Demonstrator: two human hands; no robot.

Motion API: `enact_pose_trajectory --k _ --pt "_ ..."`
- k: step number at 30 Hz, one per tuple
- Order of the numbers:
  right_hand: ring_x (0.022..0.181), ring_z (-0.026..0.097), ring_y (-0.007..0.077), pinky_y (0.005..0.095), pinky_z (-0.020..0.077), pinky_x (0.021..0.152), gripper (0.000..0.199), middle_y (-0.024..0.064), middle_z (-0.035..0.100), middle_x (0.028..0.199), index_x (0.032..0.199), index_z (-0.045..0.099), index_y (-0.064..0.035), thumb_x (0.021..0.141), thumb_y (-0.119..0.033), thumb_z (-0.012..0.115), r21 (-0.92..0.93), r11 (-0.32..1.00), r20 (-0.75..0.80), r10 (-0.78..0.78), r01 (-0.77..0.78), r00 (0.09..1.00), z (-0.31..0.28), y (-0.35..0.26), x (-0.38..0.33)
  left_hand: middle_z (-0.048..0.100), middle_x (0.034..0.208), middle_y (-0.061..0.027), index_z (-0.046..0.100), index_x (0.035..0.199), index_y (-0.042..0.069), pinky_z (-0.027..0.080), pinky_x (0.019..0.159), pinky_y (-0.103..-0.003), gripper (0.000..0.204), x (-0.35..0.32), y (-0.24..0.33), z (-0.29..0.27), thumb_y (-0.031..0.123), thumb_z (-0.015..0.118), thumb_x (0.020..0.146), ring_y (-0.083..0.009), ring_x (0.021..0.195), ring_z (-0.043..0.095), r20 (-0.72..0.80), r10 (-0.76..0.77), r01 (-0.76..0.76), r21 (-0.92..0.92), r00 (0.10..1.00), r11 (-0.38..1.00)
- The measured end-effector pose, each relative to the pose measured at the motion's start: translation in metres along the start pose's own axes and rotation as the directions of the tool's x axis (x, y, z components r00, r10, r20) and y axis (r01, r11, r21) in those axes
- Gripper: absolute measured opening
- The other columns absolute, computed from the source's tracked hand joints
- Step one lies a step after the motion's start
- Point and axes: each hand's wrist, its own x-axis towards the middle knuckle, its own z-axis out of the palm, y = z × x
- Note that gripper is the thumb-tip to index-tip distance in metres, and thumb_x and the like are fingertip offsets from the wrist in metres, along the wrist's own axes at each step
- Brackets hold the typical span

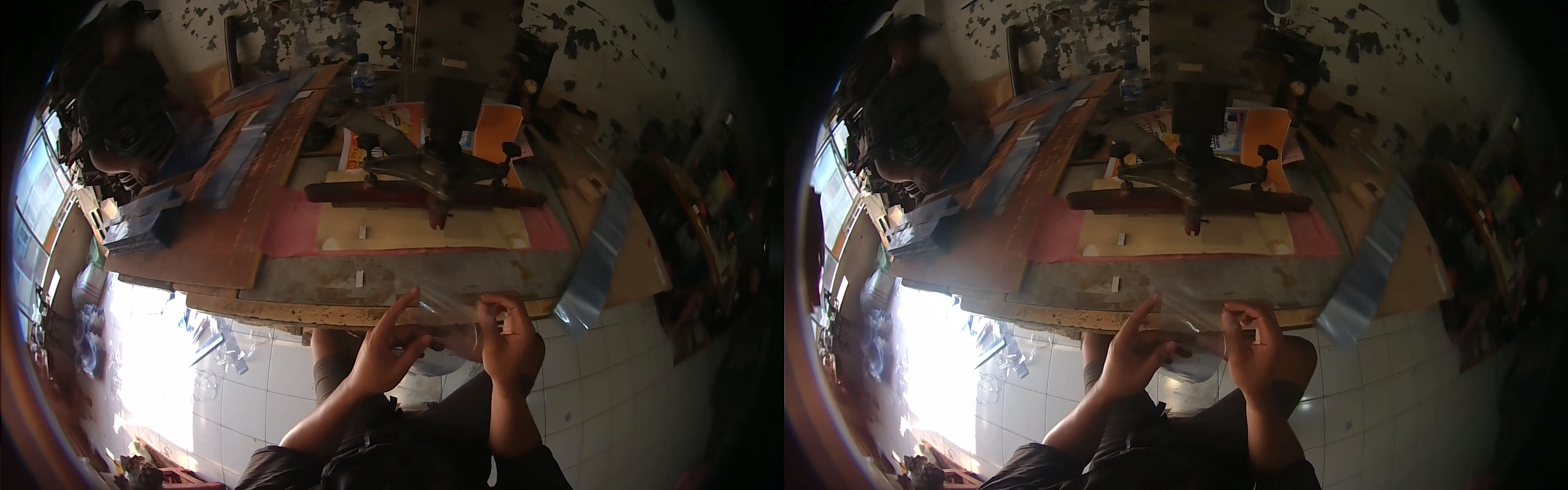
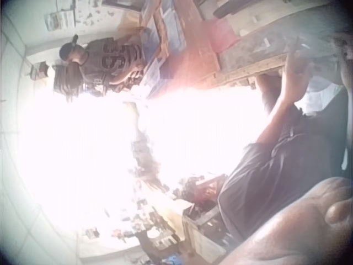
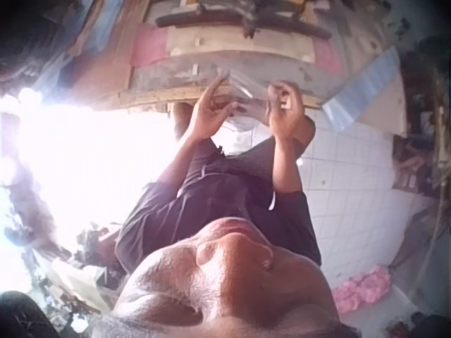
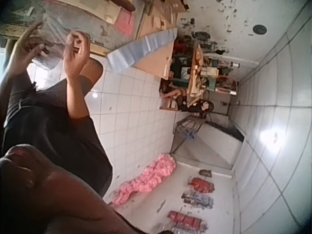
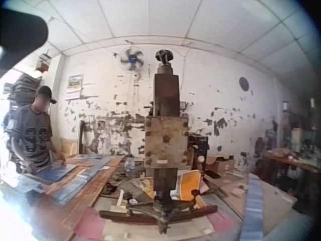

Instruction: The person sits on the floor and repeatedly handles a transparent plastic sheet, folding and unfolding it with both hands. The person also briefly touches a small white rectangular object on the table.

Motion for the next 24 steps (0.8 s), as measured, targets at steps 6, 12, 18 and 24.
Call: enact_pose_trajectory --k 6,12,18,24 --pt "0.093 0.068 0.0109 0.0263 0.0507 0.083 0.021 0.0048 0.071 0.107 0.116 0.07 -0.002 0.096 0.003 0.076 0.068 0.997 0.008 -0.031 0.03 0.999 -0.004 0.002 0.025 0.082 0.116 -0.0104 0.024 0.169 0.004 0.057 0.094 -0.032 0.079 -0.004 0.005 -0.002 0.008 0.069 0.104 -0.0163 0.102 0.078 0.116 0.06 -0.067 0.063 0.991 0.996" --pt "0.091 0.07 0.0112 0.0255 0.0537 0.079 0.023 0.0073 0.074 0.102 0.118 0.07 -0.0009 0.096 0.003 0.076 0.056 0.991 -0.042 -0.121 0.123 0.992 -0.011 0.004 0.043 0.082 0.118 -0.0101 0.024 0.17 0.006 0.058 0.1 -0.035 0.077 -0.007 0.01 -0.001 0.004 0.066 0.105 -0.0191 0.11 0.078 0.145 -0.019 0.024 -0.03 0.989 0.999" --pt "0.084 0.07 0.0104 0.0262 0.054 0.076 0.024 0.0078 0.077 0.097 0.122 0.071 -0.0007 0.098 0.0 0.076 -0.059 0.992 -0.067 -0.119 0.116 0.991 -0.01 0.0 0.048 0.081 0.119 -0.0137 0.023 0.169 0.004 0.058 0.099 -0.035 0.077 -0.007 -0.002 -0.002 0.002 0.065 0.105 -0.0204 0.112 0.077 0.15 0.01 -0.001 -0.062 0.989 0.998" --pt "0.082 0.072 0.0131 0.0269 0.0532 0.072 0.021 0.0082 0.078 0.098 0.119 0.074 -0.0011 0.098 -0.003 0.076 -0.22 0.95 -0.008 -0.227 0.219 0.974 -0.009 0.002 0.053 0.081 0.119 -0.0147 0.021 0.17 0.004 0.058 0.099 -0.035 0.078 -0.005 -0.005 -0.004 0.001 0.065 0.105 -0.0207 0.114 0.076 0.159 0.037 -0.035 -0.018 0.987 0.999"
